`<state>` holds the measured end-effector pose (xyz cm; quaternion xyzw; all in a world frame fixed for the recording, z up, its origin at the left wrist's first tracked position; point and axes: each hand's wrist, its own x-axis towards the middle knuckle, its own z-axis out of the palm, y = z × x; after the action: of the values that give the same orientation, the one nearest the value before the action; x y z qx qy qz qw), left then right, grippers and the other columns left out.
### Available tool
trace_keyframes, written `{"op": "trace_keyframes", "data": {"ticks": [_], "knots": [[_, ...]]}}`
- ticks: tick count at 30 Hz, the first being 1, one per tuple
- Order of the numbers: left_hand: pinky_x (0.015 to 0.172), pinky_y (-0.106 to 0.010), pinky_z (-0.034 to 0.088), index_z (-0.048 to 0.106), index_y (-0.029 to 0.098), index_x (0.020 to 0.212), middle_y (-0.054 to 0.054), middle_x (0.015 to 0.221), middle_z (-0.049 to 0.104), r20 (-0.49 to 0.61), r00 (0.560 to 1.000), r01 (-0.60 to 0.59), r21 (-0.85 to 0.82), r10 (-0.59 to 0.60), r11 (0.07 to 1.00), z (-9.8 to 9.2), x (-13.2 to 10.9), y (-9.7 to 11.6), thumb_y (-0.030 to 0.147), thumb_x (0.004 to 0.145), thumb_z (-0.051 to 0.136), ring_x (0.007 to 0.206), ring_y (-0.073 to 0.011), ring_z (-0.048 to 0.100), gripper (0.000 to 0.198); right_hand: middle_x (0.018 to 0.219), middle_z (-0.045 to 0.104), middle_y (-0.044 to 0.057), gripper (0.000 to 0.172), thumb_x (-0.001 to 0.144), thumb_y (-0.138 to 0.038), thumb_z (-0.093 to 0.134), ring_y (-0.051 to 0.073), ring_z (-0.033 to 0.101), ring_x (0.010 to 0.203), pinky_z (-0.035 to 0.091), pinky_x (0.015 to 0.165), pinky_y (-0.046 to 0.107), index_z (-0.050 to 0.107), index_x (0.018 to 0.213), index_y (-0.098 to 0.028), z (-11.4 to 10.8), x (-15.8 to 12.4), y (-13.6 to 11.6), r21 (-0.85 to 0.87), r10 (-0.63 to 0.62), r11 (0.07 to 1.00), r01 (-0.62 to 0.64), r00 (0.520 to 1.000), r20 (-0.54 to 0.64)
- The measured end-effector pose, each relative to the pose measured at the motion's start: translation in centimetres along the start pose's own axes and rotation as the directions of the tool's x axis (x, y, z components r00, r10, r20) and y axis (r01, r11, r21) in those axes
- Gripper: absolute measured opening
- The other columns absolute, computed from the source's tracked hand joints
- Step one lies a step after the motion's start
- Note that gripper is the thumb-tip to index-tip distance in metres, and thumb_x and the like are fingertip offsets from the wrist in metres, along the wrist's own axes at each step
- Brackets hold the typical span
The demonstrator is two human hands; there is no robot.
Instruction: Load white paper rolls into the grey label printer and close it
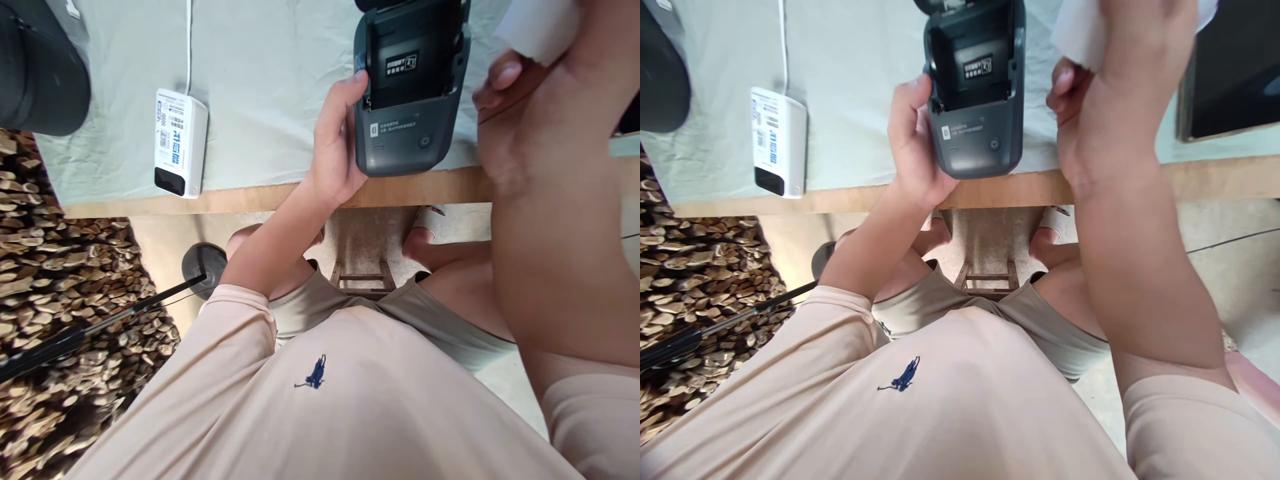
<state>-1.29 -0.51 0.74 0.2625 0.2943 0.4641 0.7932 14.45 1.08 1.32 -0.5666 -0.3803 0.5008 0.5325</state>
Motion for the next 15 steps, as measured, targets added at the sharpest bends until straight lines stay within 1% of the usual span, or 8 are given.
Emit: {"op": "trace_keyframes", "data": {"ticks": [2,5,6,8,10,11,13,15], "knots": [[0.061,-0.025,0.054,0.063,0.017,0.082,-0.007,0.082,0.066,0.035,0.999,-0.017,-0.008,0.017,1.0,-0.1,0.0,0.0,0.036,0.081,0.036,0.105,-0.0246,0.061,0.033,0.103,0.041,-0.004,0.04,0.078,-0.043,0.036,-0.007,0.043,0.063,0.031,0.046,0.01,0.021,0.108,-0.022,0.5,0.2,1.1,-0.031,-0.124,0.992,0.124,0.992,-0.006],[0.062,-0.024,0.054,0.062,0.017,0.082,-0.006,0.08,0.065,0.018,1.0,-0.018,0.005,0.018,1.0,-0.2,0.1,-0.1,0.036,0.081,0.033,0.107,-0.0239,0.061,0.035,0.112,0.04,-0.001,0.062,0.071,-0.055,0.045,-0.003,0.049,0.072,0.041,0.052,0.014,0.017,0.116,-0.022,-0.2,0.7,2.9,-0.098,-0.187,0.978,0.186,0.982,0.005],[0.062,-0.024,0.054,0.062,0.018,0.083,-0.005,0.079,0.064,-0.008,1.0,-0.01,0.02,0.01,1.0,-0.3,0.1,-0.2,0.038,0.081,0.033,0.107,-0.0241,0.061,0.035,0.116,0.038,0.001,0.07,0.07,-0.058,0.046,-0.004,0.049,0.075,0.044,0.058,0.016,0.014,0.12,-0.021,-0.6,0.8,3.2,-0.136,-0.194,0.972,0.194,0.981,0.017],[0.061,-0.023,0.054,0.062,0.02,0.087,-0.005,0.075,0.062,-0.062,0.998,0.022,0.059,-0.018,0.998,-0.5,0.1,-0.3,0.043,0.079,0.037,0.109,-0.025,0.06,0.035,0.118,0.038,0.003,0.079,0.069,-0.06,0.048,-0.005,0.047,0.086,0.048,0.078,0.017,0.011,0.123,-0.016,-1.1,0.9,3.3,-0.24,-0.229,0.942,0.236,0.972,0.056],[0.06,-0.022,0.053,0.062,0.021,0.092,-0.004,0.068,0.059,-0.122,0.992,0.049,0.077,-0.04,0.996,-0.7,0.1,-0.5,0.048,0.075,0.043,0.11,-0.0262,0.059,0.037,0.109,0.041,0.002,0.071,0.071,-0.059,0.048,-0.007,0.041,0.09,0.042,0.094,0.014,0.027,0.117,-0.009,-1.4,0.5,2.7,-0.363,-0.285,0.881,0.303,0.953,0.105],[0.06,-0.023,0.054,0.062,0.022,0.094,-0.004,0.066,0.058,-0.156,0.987,0.063,0.079,-0.05,0.995,-0.9,0.1,-0.6,0.05,0.073,0.046,0.11,-0.0267,0.059,0.038,0.103,0.042,0.002,0.065,0.072,-0.057,0.047,-0.007,0.038,0.088,0.039,0.096,0.013,0.033,0.111,-0.007,-1.4,0.2,2.3,-0.42,-0.31,0.844,0.335,0.942,0.127],[0.063,-0.024,0.055,0.061,0.022,0.098,-0.003,0.065,0.056,-0.234,0.969,0.095,0.069,-0.076,0.993,-1.2,0.1,-0.7,0.052,0.071,0.05,0.112,-0.0273,0.058,0.041,0.096,0.043,0.001,0.059,0.073,-0.055,0.046,-0.008,0.034,0.081,0.037,0.089,0.013,0.039,0.106,-0.006,-1.3,-0.5,1.6,-0.506,-0.344,0.778,0.372,0.926,0.153],[0.066,-0.026,0.056,0.06,0.023,0.099,-0.002,0.066,0.056,-0.307,0.946,0.121,0.045,-0.101,0.992,-1.3,0.1,-0.9,0.053,0.07,0.054,0.115,-0.0279,0.056,0.043,0.094,0.044,0.001,0.055,0.073,-0.048,0.049,-0.007,0.034,0.078,0.034,0.078,0.012,0.039,0.109,-0.008,-1.3,-1.0,1.3,-0.563,-0.358,0.733,0.381,0.92,0.157]]}}
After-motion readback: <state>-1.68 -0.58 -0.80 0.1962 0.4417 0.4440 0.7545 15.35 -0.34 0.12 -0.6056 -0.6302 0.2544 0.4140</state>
